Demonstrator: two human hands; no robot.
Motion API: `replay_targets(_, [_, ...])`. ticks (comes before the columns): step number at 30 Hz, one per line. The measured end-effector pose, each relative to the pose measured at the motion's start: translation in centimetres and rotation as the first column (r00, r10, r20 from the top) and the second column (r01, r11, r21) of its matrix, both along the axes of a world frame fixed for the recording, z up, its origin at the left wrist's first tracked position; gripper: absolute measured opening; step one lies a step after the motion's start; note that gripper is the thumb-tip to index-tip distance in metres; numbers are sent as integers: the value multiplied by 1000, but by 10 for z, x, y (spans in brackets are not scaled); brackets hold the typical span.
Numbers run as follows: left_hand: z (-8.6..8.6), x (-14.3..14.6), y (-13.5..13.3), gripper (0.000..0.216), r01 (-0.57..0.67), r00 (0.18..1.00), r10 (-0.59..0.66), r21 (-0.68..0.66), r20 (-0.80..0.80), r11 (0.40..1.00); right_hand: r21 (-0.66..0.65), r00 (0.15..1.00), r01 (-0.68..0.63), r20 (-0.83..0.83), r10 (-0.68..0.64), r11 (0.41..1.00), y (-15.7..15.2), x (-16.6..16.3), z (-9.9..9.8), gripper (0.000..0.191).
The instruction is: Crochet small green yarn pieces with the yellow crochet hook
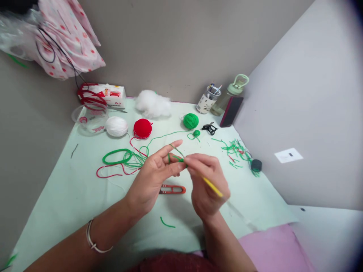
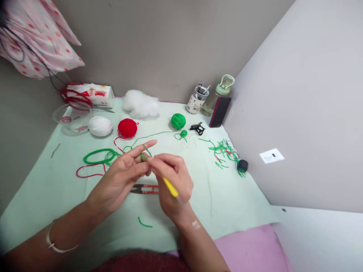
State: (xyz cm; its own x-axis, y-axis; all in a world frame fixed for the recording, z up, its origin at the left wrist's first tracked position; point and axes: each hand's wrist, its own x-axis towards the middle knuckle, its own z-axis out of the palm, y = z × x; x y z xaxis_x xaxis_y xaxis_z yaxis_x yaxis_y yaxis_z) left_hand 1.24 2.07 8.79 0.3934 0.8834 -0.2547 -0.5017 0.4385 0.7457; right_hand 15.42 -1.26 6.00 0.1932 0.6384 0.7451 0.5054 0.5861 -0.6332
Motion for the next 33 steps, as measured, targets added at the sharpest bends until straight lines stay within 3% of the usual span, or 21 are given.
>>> replay_targets(3, [2, -4, 4, 61, 54, 998, -53, -28, 38, 998, -89, 978, -126, -176, 110, 988, 5, 7, 7, 23])
replay_targets(6, [2, -9, 7, 56, 49, 997, -48, -29, 63, 998, -95, 942, -185, -300, 149, 978, 8, 11, 10, 19])
replay_targets(13, [0, -14, 11, 51, 49, 998, -48, -1, 43, 999, -122, 898, -233, -407, 165, 965, 10, 15, 11, 14])
replay_targets(19, [-2, -14, 13, 34, 91, 993, -93, 30, 69, 995, -148, 793, -319, -583, 178, 936, 16, 20, 17, 16])
replay_targets(24, [-4, -8, 6, 34, 84, 996, -83, 110, -12, 990, -130, 799, -418, -523, 296, 899, 12, 14, 11, 12])
replay_targets(29, [-3, -7, 3, 46, 60, 998, -57, 138, -28, 989, -146, 802, -408, -529, 278, 901, 10, 12, 5, 15])
replay_targets(33, [0, -7, 4, 36, 37, 999, -31, 154, -35, 987, -138, 771, -432, -569, 285, 891, 12, 13, 6, 12])
